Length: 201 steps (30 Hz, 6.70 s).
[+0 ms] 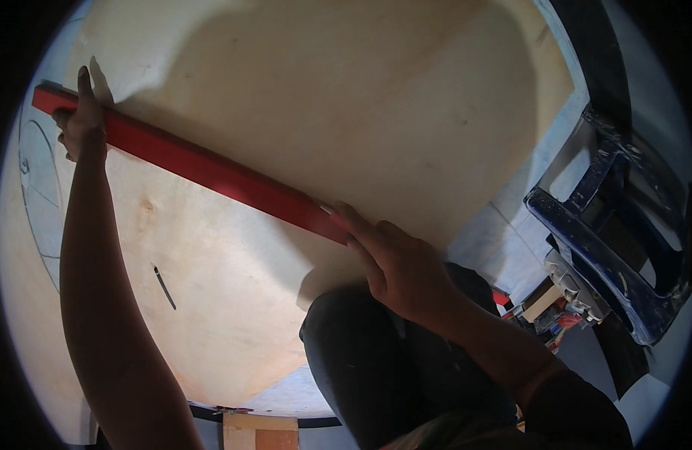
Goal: The person uses a red straightedge and a utility knife to score and cut a large sheet of plywood on the floor. They repeatedly align the straightedge, score the wood, and separate the cut sections.
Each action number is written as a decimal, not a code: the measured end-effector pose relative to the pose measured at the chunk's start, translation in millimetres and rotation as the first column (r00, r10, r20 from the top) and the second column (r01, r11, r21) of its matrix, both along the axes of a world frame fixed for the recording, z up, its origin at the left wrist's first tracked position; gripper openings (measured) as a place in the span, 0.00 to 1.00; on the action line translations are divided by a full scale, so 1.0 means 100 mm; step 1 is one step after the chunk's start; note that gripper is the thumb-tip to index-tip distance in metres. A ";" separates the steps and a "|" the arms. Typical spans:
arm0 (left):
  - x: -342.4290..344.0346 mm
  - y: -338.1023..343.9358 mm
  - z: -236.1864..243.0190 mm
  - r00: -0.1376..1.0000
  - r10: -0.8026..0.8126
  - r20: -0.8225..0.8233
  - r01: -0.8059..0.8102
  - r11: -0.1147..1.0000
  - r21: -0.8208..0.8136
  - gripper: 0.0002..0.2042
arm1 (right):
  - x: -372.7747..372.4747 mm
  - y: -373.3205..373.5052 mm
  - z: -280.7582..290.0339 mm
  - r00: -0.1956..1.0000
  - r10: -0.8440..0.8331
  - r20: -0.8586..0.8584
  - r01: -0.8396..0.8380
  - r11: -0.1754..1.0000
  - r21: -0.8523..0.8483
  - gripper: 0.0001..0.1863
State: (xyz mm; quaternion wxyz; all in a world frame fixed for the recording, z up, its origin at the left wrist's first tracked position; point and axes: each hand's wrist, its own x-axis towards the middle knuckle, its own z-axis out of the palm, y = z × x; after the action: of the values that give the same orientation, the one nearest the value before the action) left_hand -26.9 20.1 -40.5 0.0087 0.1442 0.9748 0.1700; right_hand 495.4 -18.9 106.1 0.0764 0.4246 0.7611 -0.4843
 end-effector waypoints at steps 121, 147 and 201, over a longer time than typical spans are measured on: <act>0.35 -0.03 0.21 0.993 0.071 0.091 -0.085 0.984 0.157 0.33 | -4.48 1.11 -0.20 0.982 0.188 0.020 -0.187 0.982 -0.018 0.25; 0.28 -0.22 0.01 0.994 -0.014 0.109 -0.014 0.968 0.250 0.34 | -3.81 0.91 -0.50 0.972 0.093 -0.216 -0.074 0.993 0.094 0.22; 0.31 -0.04 0.16 0.999 0.009 -0.044 -0.006 0.998 0.061 0.54 | -0.74 0.08 -0.20 0.991 0.118 0.059 -0.120 0.992 0.026 0.29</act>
State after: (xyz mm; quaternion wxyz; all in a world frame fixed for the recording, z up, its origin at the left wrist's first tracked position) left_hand 3.7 16.6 -24.1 -0.0177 0.1446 0.9696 0.1966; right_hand 421.2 -11.0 86.3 0.1208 0.3934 0.7897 -0.4550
